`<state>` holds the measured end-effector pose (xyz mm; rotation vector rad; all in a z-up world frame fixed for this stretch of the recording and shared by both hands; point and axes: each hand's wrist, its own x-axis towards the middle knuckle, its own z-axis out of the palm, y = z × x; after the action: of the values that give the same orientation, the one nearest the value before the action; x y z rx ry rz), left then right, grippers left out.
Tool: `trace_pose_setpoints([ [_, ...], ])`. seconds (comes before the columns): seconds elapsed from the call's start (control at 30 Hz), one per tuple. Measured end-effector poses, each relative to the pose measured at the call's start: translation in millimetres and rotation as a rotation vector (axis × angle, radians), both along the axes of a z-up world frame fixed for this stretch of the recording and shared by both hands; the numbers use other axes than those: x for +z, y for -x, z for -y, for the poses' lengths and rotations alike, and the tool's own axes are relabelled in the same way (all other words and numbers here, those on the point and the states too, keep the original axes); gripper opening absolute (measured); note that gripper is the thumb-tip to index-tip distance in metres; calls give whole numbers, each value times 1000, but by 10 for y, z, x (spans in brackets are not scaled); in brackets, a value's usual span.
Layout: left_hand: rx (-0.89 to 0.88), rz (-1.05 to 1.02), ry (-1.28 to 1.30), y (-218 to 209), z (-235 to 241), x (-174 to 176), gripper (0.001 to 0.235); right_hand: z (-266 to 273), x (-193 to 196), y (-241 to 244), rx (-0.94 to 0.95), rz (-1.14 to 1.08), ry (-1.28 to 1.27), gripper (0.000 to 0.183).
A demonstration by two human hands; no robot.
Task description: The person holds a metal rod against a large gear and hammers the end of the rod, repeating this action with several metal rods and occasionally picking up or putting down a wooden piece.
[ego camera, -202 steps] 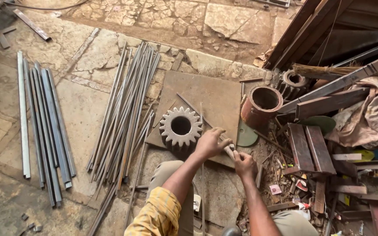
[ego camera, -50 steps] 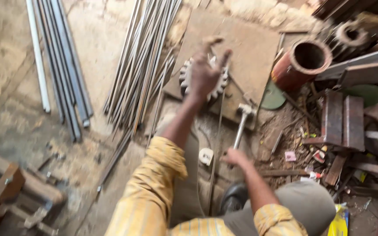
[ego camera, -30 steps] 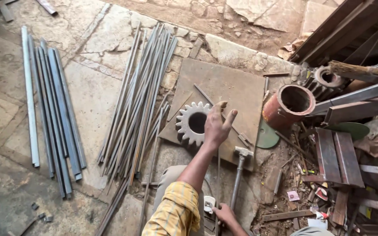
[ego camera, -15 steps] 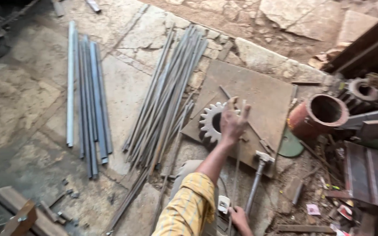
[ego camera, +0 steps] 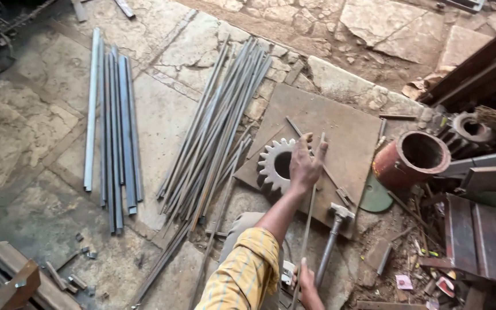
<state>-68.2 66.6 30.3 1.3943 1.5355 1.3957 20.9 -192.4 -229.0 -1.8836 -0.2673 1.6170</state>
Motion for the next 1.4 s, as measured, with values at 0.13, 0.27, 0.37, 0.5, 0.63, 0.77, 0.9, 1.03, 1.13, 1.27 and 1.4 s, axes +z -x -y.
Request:
trace_pose_setpoints([
  [0.13,-51,13,81,33,15,24,69,23,231,113,-184,26,-35,63],
  [0.27,-32,1,44,47,-2,11,68,39,192,171,-229,213,-190,65],
  [0.37,-29,-2,19,35,-18,-19,67,-8,189,141,-155,374,-219,62],
  [0.5,-55,20,56,52,-30,-4,68,-360,235,13,-112,278,-288,45],
  [0.63,-39,17,72,37,-28,-60,70,-836,417,-354,-30,10,-399,23],
  [0.77,-6,-27,17,98,-108,-258,72,-1094,608,-543,-33,-159,-395,35],
  [0.9,36,-77,72,215,-124,-489,74,-1195,854,-641,63,-115,-320,33],
  [1.03,-31,-185,153,442,-174,-618,76,-1335,1069,-628,162,-289,-362,32],
  [1.13,-198,-235,160,492,-50,-653,70,-1366,1191,-582,202,-422,-424,37],
  [1.27,-404,-125,167,369,259,-543,71,-1397,1374,-630,215,-345,-404,42],
  [1.4,-470,-89,221,289,747,-555,72,-1342,1497,-708,219,-421,-485,43],
])
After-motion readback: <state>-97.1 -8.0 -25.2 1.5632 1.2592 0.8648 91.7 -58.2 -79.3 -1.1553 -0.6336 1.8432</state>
